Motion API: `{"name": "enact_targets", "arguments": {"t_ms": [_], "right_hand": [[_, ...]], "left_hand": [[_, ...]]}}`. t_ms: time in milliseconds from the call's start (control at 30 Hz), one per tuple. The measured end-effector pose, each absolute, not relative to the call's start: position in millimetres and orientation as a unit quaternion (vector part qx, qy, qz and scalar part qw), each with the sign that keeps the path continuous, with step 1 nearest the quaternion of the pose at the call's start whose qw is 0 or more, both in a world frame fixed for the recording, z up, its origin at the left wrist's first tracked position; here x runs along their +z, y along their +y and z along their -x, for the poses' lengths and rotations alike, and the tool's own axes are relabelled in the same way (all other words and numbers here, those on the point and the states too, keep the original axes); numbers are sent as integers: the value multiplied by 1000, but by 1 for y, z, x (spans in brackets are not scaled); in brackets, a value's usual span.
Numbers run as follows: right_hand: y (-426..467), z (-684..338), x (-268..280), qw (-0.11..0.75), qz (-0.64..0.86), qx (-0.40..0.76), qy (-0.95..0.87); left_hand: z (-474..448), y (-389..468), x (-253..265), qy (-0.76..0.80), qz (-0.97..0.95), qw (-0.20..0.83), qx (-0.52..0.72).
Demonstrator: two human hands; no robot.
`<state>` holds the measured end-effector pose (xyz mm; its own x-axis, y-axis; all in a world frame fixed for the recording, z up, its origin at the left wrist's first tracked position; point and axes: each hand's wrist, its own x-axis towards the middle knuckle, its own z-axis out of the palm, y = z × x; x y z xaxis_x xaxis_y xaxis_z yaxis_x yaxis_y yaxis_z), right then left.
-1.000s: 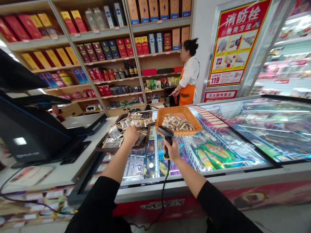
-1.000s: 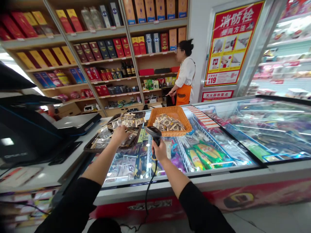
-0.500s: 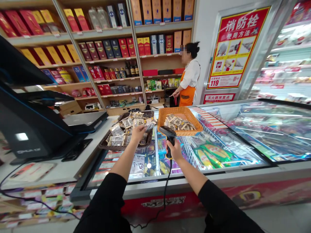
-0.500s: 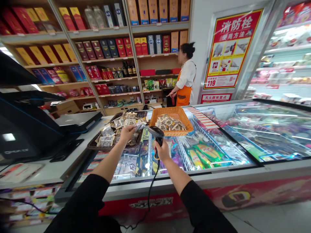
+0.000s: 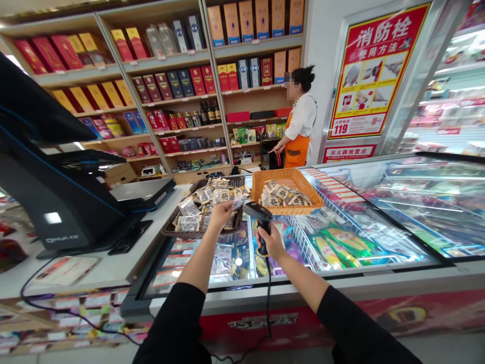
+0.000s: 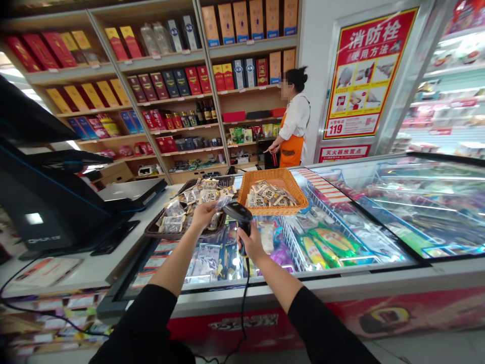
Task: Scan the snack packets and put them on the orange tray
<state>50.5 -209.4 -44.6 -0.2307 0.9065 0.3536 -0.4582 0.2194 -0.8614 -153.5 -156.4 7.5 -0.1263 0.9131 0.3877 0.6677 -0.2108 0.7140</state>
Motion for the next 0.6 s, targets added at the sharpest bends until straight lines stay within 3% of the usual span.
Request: {"name": "enact_targets", "arguments": {"t_ms": [233,333,500,600], "right_hand": [[-210,-51,-44,582,218,589,-516],[-210,-52,-45,594,223,583,-507],[-200,-61,-40,703,249,503,-437],[-192,-70,-34,773,262,452,-359]], "left_hand": [[153,-157,9,616,-647,149,425],[150,-164,18,644,-636,91,416],[116,-169,41,616,-670,-66,410],[72,-156,44,548,-781,-79,288]]}}
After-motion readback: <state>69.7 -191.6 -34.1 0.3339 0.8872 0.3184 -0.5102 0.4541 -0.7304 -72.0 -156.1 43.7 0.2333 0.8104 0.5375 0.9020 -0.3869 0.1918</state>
